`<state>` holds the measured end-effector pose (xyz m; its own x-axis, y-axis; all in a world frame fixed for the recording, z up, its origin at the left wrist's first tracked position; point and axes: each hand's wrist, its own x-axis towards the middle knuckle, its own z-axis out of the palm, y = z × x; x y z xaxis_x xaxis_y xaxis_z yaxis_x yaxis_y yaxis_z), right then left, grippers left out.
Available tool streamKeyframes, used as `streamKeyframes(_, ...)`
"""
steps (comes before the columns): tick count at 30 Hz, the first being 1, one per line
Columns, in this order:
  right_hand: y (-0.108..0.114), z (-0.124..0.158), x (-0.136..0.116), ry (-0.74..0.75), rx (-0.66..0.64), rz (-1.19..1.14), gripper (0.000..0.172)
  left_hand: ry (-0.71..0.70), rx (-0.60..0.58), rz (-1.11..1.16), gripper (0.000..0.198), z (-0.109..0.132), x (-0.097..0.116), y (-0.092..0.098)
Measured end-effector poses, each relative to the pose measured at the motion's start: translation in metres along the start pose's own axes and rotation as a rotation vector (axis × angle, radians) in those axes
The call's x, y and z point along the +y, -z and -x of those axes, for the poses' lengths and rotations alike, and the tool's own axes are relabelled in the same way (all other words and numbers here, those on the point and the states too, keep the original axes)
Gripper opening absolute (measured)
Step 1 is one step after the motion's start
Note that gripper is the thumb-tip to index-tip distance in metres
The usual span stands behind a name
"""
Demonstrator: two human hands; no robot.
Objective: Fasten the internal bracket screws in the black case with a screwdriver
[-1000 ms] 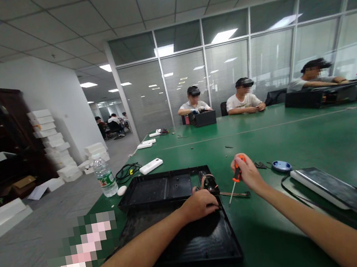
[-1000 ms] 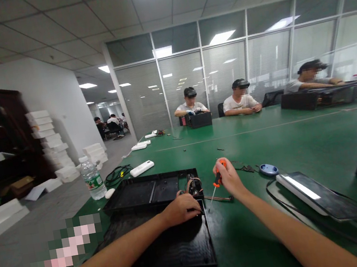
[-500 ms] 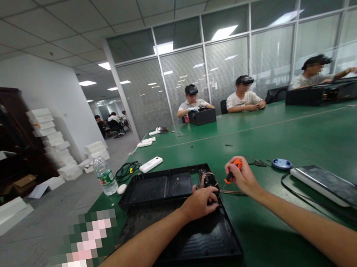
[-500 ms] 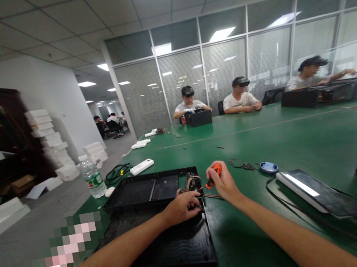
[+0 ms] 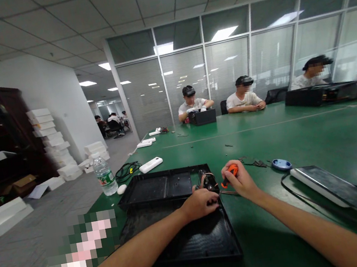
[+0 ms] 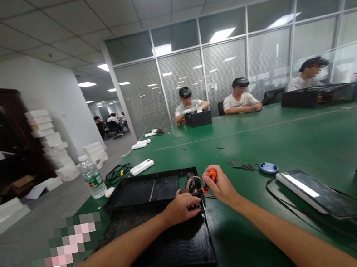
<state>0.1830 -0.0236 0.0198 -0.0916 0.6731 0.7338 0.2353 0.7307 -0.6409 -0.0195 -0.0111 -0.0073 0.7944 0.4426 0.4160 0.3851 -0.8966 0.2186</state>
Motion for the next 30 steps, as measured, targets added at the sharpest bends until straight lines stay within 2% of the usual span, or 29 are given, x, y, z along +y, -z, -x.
streamKeyframes(7,0.003,0.001,0.000,0.088,0.028,0.091,0.020,0.000,0.010,0.020,0.023,0.000,0.001,0.002)
streamKeyframes(14,0.003,0.003,-0.010,0.183,-0.074,0.244,0.018,-0.001,-0.008,0.033,0.020,-0.001,0.003,0.005)
streamKeyframes(20,0.006,0.003,-0.018,0.209,-0.154,0.301,0.022,0.024,-0.031,0.036,0.017,-0.002,0.007,0.008)
streamKeyframes(26,0.010,-0.011,-0.037,0.157,-0.155,0.530,0.020,0.019,-0.028,0.052,0.016,0.001,0.006,0.010)
streamKeyframes(30,0.009,-0.016,-0.044,0.194,-0.185,0.642,0.024,0.024,-0.051,0.045,0.020,0.003,0.007,0.012)
